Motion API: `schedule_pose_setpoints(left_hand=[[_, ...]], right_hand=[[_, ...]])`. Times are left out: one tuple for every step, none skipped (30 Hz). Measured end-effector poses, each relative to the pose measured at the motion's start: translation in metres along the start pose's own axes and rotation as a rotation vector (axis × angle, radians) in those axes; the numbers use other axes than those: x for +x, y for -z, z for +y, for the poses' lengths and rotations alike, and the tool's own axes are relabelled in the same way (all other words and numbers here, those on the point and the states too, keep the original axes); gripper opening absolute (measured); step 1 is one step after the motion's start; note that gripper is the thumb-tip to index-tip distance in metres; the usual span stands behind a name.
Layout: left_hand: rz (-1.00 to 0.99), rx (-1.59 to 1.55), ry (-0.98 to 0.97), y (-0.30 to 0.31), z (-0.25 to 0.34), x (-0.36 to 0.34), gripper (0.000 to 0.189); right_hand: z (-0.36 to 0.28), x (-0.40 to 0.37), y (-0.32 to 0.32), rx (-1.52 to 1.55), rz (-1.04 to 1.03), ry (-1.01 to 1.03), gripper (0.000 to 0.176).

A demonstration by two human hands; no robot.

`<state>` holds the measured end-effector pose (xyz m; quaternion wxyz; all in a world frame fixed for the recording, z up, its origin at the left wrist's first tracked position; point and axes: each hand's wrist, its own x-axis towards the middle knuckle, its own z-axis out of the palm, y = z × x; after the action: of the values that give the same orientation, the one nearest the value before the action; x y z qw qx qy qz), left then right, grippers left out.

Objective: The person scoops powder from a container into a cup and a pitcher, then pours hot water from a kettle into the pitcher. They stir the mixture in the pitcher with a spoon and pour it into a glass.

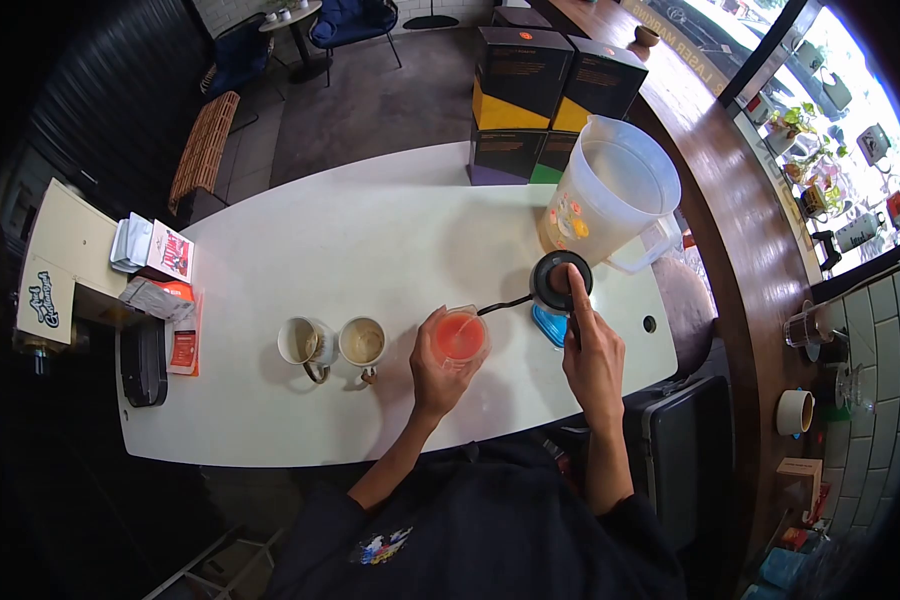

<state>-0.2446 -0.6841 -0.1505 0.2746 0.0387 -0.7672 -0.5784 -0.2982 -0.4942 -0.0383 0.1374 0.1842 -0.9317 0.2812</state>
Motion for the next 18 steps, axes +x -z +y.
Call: schedule_pose_setpoints(left_hand=[[0.005,-0.041,0.001,-0.001,0.0,0.0,0.075],[0.009,-0.082,0.002,-0.002,-0.001,0.0,0.075],[0.008,-0.083,0.002,-0.001,-0.003,0.0,0.075],[-0.003,-0.054,0.013,0.001,-0.006,0.0,0.074],[-0.014,-0.025,0.024,0.002,-0.008,-0.001,0.073],[-0.011,-0.024,0.024,0.003,-0.009,0.0,0.073],[-0.005,-0.042,0.04,0.004,-0.01,0.0,0.073],[0.002,-0.06,0.055,0.004,-0.01,0.001,0.072],[0.004,-0.061,0.055,0.005,-0.008,0.002,0.072],[-0.001,-0.033,0.06,0.006,-0.004,0.003,0.073],[-0.006,-0.006,0.066,0.006,-0.002,0.004,0.073],[-0.004,-0.006,0.066,0.006,-0.002,0.005,0.073],[-0.012,-0.001,0.047,0.007,-0.003,0.005,0.073],[-0.02,0.004,0.028,0.007,-0.004,0.005,0.073],[-0.018,0.004,0.027,0.007,-0.004,0.005,0.073],[-0.016,0.013,0.023,0.006,-0.004,0.005,0.074],[-0.014,0.021,0.019,0.005,-0.004,0.005,0.074],[-0.012,0.021,0.019,0.005,-0.005,0.004,0.074]], right_hand=[[-0.001,0.0,-0.001,0.0,0.0,-0.001,0.088],[-0.002,-0.001,-0.001,0.009,-0.027,-0.021,0.086],[-0.003,-0.002,-0.001,0.018,-0.055,-0.04,0.085],[-0.003,-0.002,0.0,0.017,-0.055,-0.04,0.085],[-0.003,-0.003,0.002,0.022,-0.062,-0.033,0.084],[-0.004,-0.004,0.002,0.027,-0.07,-0.026,0.084],[-0.002,-0.005,0.003,0.028,-0.071,-0.023,0.084],[0.0,-0.005,0.003,0.007,-0.056,-0.003,0.085],[0.002,-0.006,0.004,-0.014,-0.041,0.017,0.087],[0.003,-0.005,0.005,-0.015,-0.041,0.019,0.087],[0.005,-0.005,0.005,-0.032,-0.036,0.015,0.086],[0.006,-0.005,0.006,-0.048,-0.031,0.011,0.086],[0.007,-0.005,0.007,-0.048,-0.032,0.012,0.086],[0.007,-0.005,0.007,-0.061,-0.028,0.01,0.085],[0.007,-0.004,0.008,-0.075,-0.025,0.007,0.085],[0.007,-0.004,0.008,-0.075,-0.024,0.009,0.085],[0.006,-0.004,0.008,-0.071,-0.025,0.01,0.084],[0.006,-0.003,0.008,-0.068,-0.026,0.01,0.084]])
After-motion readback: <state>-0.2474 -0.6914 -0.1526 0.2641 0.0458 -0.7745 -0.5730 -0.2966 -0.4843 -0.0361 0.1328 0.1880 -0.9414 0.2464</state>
